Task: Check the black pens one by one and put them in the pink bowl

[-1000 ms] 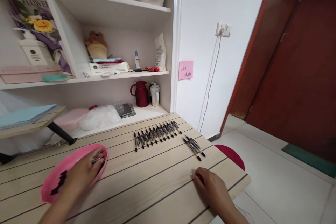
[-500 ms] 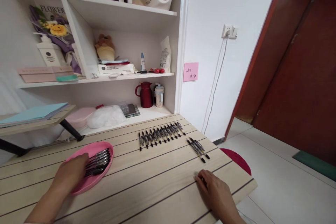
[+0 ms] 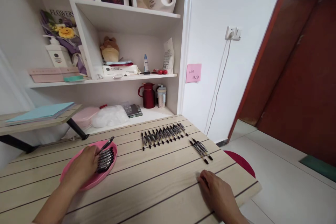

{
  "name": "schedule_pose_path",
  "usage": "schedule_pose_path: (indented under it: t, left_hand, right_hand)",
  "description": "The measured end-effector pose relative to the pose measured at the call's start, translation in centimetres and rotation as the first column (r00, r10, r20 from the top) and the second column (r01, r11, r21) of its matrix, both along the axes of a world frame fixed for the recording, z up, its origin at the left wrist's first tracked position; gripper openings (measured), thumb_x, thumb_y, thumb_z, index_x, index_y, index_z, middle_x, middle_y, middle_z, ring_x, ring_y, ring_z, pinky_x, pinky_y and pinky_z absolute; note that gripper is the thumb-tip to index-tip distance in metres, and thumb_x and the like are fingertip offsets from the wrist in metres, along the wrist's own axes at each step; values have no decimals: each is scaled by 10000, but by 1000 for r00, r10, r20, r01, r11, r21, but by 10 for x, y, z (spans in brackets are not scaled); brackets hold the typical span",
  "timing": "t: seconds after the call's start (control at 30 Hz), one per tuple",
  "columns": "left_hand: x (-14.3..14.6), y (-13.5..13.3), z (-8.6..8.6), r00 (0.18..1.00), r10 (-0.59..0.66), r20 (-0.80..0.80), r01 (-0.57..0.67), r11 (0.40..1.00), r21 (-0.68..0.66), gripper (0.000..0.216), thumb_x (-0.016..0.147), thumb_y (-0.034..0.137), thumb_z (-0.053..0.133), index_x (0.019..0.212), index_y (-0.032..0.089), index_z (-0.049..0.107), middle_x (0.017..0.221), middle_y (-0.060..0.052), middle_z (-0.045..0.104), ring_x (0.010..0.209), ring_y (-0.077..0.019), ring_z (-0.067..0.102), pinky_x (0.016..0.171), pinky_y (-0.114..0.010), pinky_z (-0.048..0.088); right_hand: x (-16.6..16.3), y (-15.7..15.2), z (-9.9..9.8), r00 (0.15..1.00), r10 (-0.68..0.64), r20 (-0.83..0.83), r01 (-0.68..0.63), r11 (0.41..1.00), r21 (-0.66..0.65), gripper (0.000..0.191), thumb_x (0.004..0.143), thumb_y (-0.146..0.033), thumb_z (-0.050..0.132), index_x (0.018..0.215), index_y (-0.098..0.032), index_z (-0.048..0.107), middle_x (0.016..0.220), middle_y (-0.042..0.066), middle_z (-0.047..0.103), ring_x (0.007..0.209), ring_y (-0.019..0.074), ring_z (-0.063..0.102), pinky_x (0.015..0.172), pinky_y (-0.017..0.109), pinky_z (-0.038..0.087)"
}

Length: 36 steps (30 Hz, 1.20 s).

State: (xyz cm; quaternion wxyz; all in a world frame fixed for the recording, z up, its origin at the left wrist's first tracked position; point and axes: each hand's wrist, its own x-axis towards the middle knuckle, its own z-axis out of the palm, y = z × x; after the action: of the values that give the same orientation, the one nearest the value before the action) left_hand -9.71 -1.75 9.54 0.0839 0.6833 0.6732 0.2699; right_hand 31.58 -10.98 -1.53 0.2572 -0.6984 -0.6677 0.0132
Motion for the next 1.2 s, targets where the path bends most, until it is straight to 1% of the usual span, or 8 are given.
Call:
schedule_pose_path:
  t: [0.07,0.13,0.2,0.33,0.43,0.67,0.77,1.2]
  left_hand:
    - [36,-12,3,912,-122,391,168,982,-85,91,739,272,491,779,191,495,601,19,512,538,-134,487,500,-227,350]
    - [80,-24,-4,653,-68,754,316,930,-189,188,755,354,489,862,200,469,552,62,459,414,-81,398,395,-180,285]
    - [120,-33,-19,417,0,909,440,875,-201,202,725,358,551,789,189,458,602,57,490,369,-30,321,349,-150,185]
    - [162,-38,-56,146,66,987,512,849,-132,231,703,367,594,744,180,464,607,59,493,368,-18,352,331,-148,187]
    - [164,-38,-76,156,97,983,526,834,-166,243,670,330,635,750,181,460,588,61,519,365,-24,400,337,-147,247]
    - [163,-35,-98,339,95,936,496,827,-264,328,642,449,623,717,189,437,516,71,537,267,-32,388,271,-154,205]
    - [163,-34,-98,341,100,935,515,812,-275,306,665,438,610,716,175,462,515,60,543,262,-19,361,269,-151,176]
    - [158,-42,-78,234,80,969,634,743,-215,361,708,421,587,913,125,554,560,21,586,264,-1,278,292,-164,111]
  right_hand:
    - [-15,5,16,991,72,-114,-76,997,-31,237,833,-289,369,658,-214,511,650,18,609,618,159,548,553,250,306]
    - [-39,19,34,939,206,-276,-220,975,-18,255,828,-332,377,653,-211,518,639,11,589,608,152,529,566,250,319]
    - [-67,39,48,839,291,-460,-304,951,47,310,817,-405,392,609,-203,503,606,8,554,602,149,507,563,248,327]
    - [-118,80,49,358,242,-902,-386,918,93,402,763,-566,420,660,-186,501,579,-9,519,530,121,471,499,226,334]
    - [-134,93,37,126,151,-981,-418,904,85,449,737,-611,434,702,-172,526,534,-36,474,464,92,398,469,216,309]
    - [-131,93,20,353,162,-922,-322,946,43,455,701,-604,487,565,-169,499,428,-78,305,429,79,262,432,224,214]
    - [-133,95,15,424,165,-890,-282,958,44,457,722,-610,446,534,-193,436,436,-73,303,434,88,286,425,227,231]
    - [-123,98,22,343,127,-931,-220,974,51,417,768,-581,383,611,-200,448,376,-94,286,336,79,287,359,216,191]
